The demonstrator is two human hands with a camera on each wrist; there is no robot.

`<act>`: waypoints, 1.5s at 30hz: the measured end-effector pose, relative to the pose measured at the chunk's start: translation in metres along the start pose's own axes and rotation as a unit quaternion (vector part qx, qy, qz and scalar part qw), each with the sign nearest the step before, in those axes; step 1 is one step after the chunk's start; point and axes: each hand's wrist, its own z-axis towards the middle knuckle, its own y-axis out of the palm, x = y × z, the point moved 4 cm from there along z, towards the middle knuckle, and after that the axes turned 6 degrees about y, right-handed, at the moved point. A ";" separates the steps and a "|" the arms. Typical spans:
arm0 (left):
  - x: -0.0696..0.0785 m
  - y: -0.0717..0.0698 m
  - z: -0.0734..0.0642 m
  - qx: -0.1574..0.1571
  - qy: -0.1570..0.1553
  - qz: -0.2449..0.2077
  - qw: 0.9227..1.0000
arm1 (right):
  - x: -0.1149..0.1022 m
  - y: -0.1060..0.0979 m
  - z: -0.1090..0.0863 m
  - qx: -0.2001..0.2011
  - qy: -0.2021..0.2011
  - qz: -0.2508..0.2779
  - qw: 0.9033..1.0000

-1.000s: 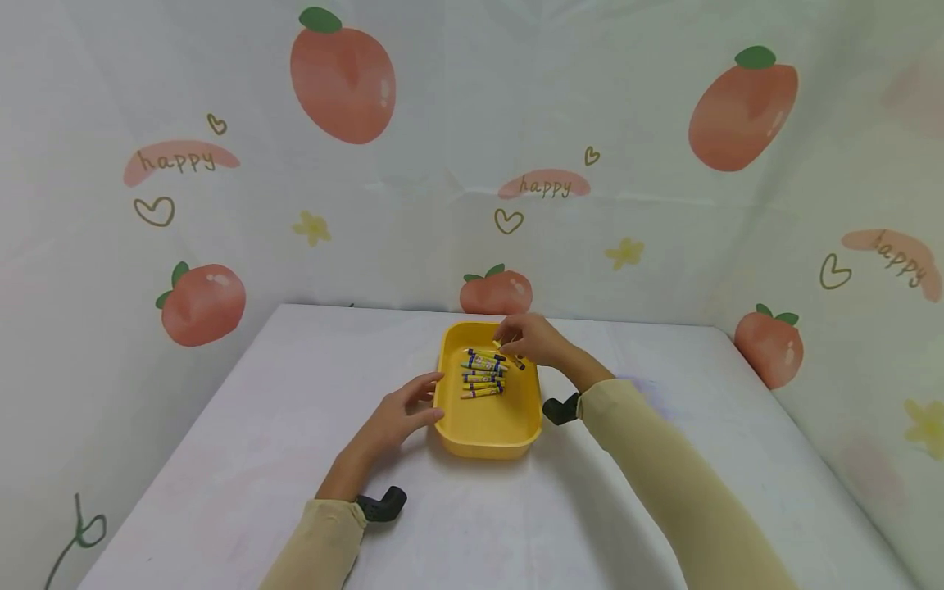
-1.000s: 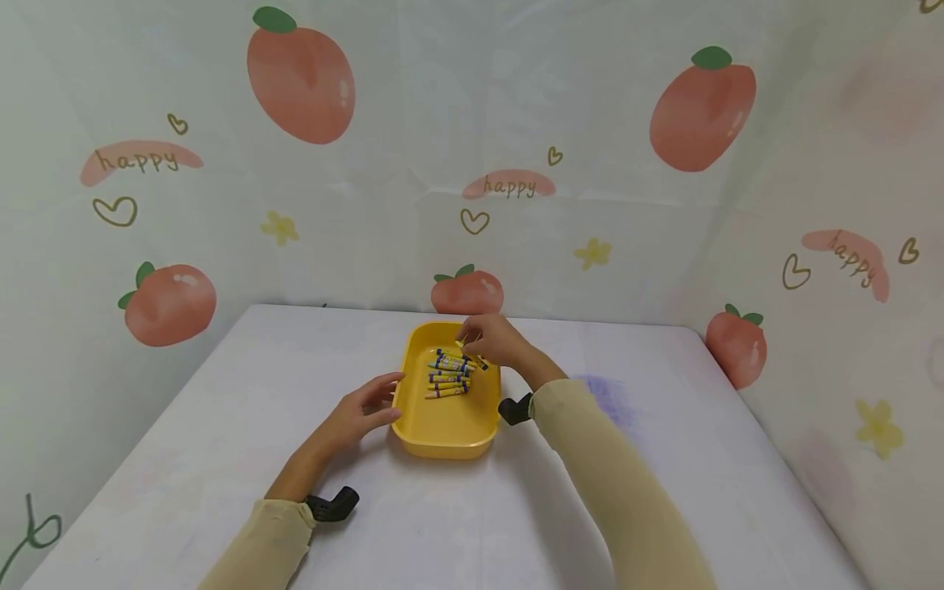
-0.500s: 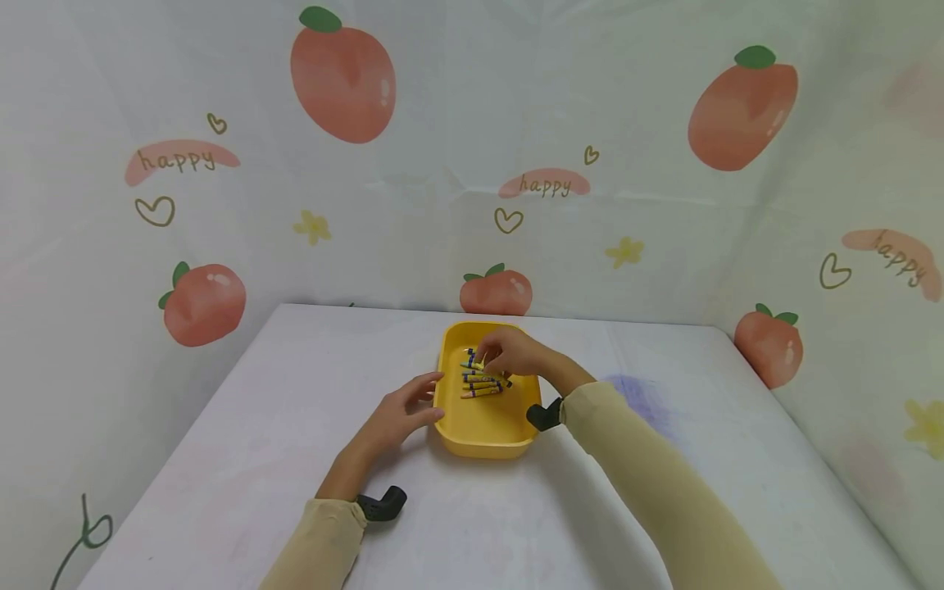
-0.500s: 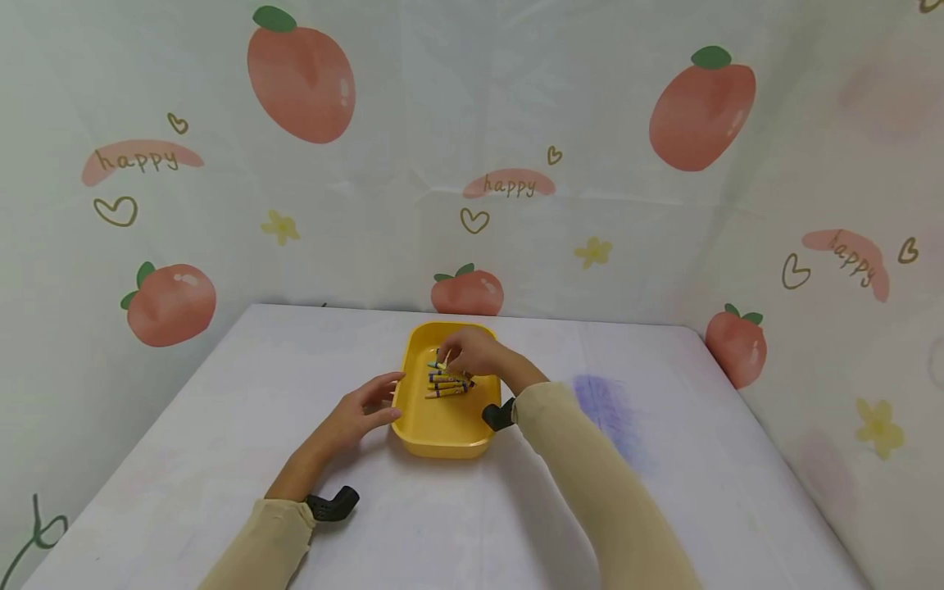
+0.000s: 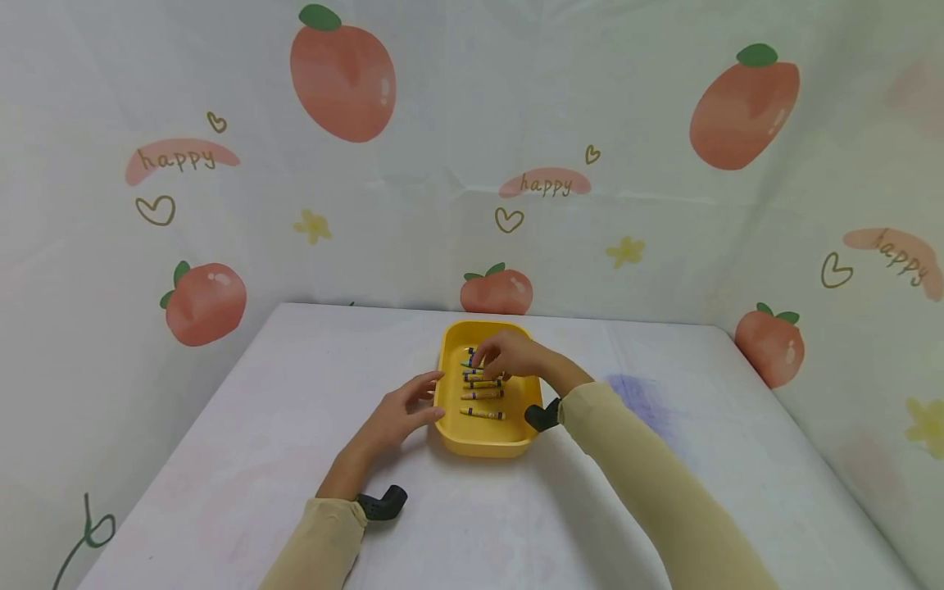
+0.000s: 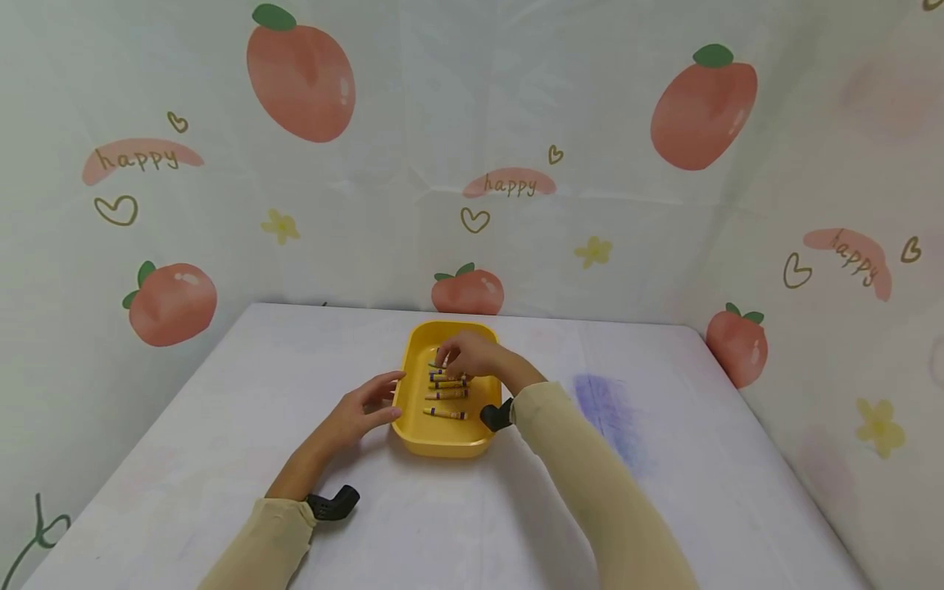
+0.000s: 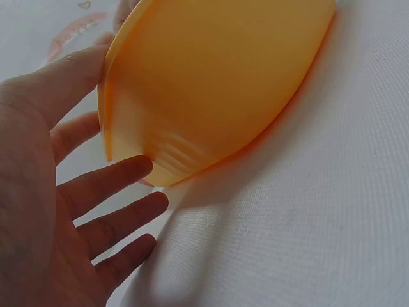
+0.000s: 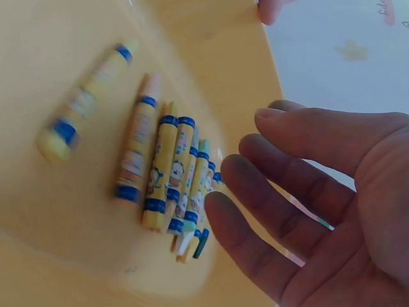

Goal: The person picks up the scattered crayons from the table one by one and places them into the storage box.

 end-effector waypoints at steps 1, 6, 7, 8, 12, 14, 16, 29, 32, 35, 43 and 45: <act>0.000 0.000 0.000 0.000 -0.001 0.001 1.000 | 0.000 -0.002 -0.002 0.006 0.001 0.002 1.000; -0.001 0.001 0.001 0.001 -0.002 0.000 1.000 | 0.002 -0.011 -0.012 0.033 -0.007 0.006 0.999; -0.001 0.001 0.001 0.001 -0.002 0.000 1.000 | 0.003 -0.013 -0.014 0.038 -0.009 0.007 0.999; -0.001 0.001 0.000 0.001 -0.002 0.000 1.000 | 0.005 -0.015 -0.016 0.044 -0.010 0.009 0.999; -0.001 0.001 0.000 0.005 -0.004 0.003 1.000 | 0.013 -0.022 -0.023 0.067 -0.004 0.016 0.998; -0.002 0.002 0.000 0.006 -0.004 0.004 1.000 | 0.017 -0.026 -0.027 0.080 0.006 0.020 0.997; -0.002 0.002 -0.001 0.006 -0.007 0.001 1.000 | 0.021 -0.029 -0.031 0.092 0.016 0.023 0.995; 0.000 0.001 -0.001 0.009 -0.009 -0.002 1.000 | 0.057 -0.041 -0.062 0.124 0.030 0.055 0.990; 0.000 0.002 0.000 0.008 -0.010 -0.001 1.000 | 0.067 -0.042 -0.074 0.131 0.041 0.070 0.988; 0.000 0.002 0.001 0.008 -0.011 -0.001 1.000 | 0.076 -0.042 -0.083 0.132 0.035 0.084 0.987; -0.002 0.003 0.002 0.010 -0.004 0.001 1.000 | 0.105 -0.035 -0.097 0.126 0.046 0.110 0.985; -0.003 0.003 0.002 0.010 -0.003 0.001 1.000 | 0.112 -0.032 -0.100 0.122 0.055 0.117 0.984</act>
